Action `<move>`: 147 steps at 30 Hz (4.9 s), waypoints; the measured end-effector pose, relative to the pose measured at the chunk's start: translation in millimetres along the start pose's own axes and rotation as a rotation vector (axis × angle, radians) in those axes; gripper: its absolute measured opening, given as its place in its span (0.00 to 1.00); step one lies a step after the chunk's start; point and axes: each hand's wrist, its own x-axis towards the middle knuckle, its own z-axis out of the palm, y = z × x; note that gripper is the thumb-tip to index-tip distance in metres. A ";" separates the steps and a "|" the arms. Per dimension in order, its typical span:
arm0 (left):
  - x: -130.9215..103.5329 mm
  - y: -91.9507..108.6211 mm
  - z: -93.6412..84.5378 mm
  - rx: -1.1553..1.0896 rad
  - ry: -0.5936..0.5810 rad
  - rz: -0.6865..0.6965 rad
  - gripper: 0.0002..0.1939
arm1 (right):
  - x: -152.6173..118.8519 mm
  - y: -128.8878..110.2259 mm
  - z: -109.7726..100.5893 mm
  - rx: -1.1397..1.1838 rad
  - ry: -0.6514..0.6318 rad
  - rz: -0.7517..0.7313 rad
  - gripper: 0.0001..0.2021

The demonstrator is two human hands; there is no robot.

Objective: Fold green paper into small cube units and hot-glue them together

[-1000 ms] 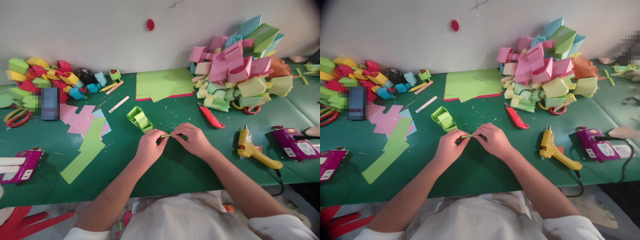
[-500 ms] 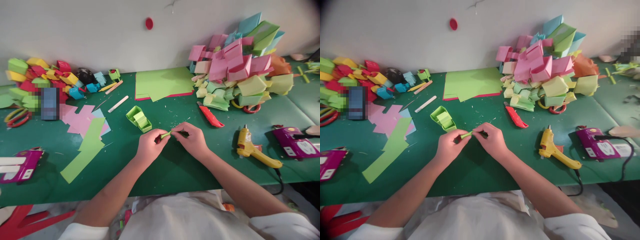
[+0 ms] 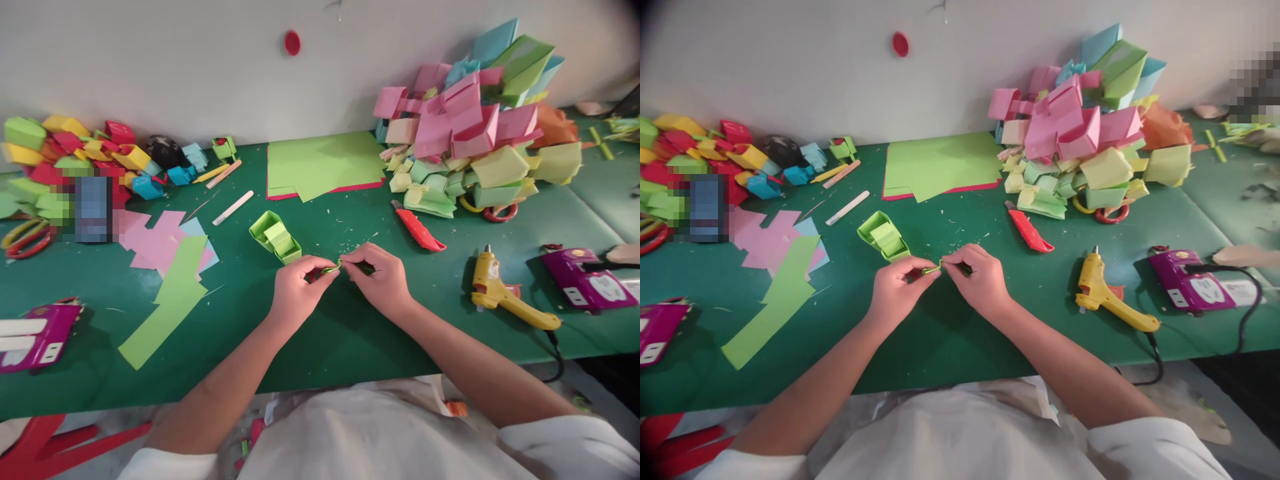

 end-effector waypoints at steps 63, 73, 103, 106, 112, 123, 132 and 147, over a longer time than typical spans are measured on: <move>0.5 -3.7 -6.2 0.119 -0.160 0.113 0.04 | 1.5 6.0 -8.7 0.075 -0.256 0.190 0.05; -2.4 -9.1 -3.8 0.250 -0.206 0.358 0.08 | 7.3 10.9 -14.4 0.135 -0.366 0.151 0.05; -3.2 -14.8 1.5 0.167 -0.087 0.295 0.07 | 6.2 8.7 -11.7 0.089 -0.327 0.242 0.06; -2.9 -11.7 2.0 0.179 -0.094 0.266 0.08 | 6.0 8.0 -12.0 0.102 -0.342 0.238 0.06; -5.3 -11.7 4.8 0.176 -0.065 0.256 0.05 | 5.7 10.1 -13.5 0.152 -0.368 0.243 0.06; -6.7 -15.5 6.8 0.191 -0.040 0.262 0.05 | 8.5 10.3 -17.0 0.219 -0.417 0.222 0.07; -5.5 -10.6 4.5 0.151 -0.020 0.174 0.06 | 8.9 12.7 -18.5 0.272 -0.455 0.216 0.07; -3.7 -2.3 1.6 0.014 -0.088 0.007 0.10 | 6.2 3.2 -15.1 0.274 -0.379 0.318 0.16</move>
